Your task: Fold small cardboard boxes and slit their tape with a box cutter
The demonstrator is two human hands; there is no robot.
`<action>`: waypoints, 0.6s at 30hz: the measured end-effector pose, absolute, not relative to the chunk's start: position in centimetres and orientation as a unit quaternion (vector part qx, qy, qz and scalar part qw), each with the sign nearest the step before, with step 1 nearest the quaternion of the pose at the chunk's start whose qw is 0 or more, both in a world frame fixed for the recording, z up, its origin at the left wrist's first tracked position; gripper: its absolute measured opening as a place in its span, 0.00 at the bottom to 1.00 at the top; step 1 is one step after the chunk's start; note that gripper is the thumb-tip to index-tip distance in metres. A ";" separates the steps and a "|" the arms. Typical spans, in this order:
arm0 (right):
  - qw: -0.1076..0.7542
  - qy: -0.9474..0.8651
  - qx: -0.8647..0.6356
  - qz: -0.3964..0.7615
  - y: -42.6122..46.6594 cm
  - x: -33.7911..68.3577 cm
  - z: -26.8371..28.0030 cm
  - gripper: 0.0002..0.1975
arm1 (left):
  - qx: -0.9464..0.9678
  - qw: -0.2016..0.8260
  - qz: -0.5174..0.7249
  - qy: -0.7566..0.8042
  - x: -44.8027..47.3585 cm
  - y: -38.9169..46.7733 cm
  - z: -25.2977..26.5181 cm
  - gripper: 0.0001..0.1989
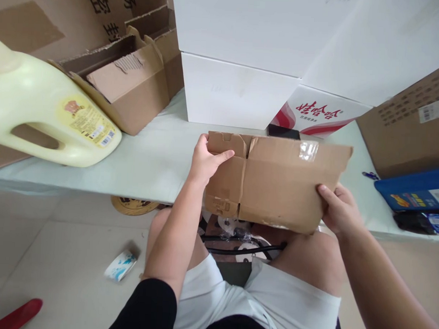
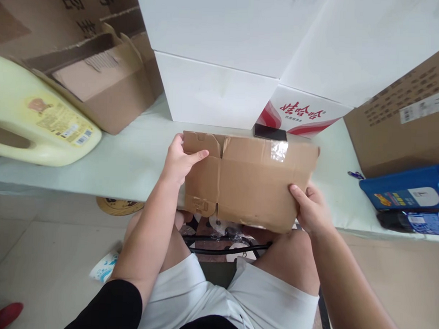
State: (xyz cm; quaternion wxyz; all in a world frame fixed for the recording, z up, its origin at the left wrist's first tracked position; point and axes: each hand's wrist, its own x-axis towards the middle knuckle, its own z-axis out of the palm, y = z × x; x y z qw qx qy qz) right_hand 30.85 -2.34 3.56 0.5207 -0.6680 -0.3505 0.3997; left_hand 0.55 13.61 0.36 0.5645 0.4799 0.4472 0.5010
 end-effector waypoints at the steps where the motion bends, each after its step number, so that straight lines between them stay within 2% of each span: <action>1: 0.501 -0.337 -0.675 0.423 -2.6 31.1 3.4 0.23 | 0.468 0.570 0.515 0.438 0.4 13.7 0.3 0.32; 4: 0.425 -0.342 -0.674 0.498 -3.7 31.5 3.0 0.23 | 0.461 0.564 0.523 0.441 0.1 13.9 0.1 0.31; 7: 0.360 -0.384 -0.648 0.551 -4.8 31.5 2.8 0.20 | 0.497 0.523 0.499 0.480 0.0 14.0 -0.3 0.29; 10: 0.336 -0.385 -0.633 0.581 -6.0 31.6 2.7 0.17 | 0.539 0.514 0.433 0.508 0.3 13.9 -0.7 0.29; 14: 0.411 -0.305 -0.658 0.552 -7.6 33.2 2.1 0.18 | 0.567 0.500 0.369 0.540 0.9 13.9 -0.9 0.26; 18: 0.569 -0.183 -0.726 0.341 -8.4 35.7 1.6 0.25 | 0.606 0.462 0.337 0.553 1.6 14.0 -1.0 0.19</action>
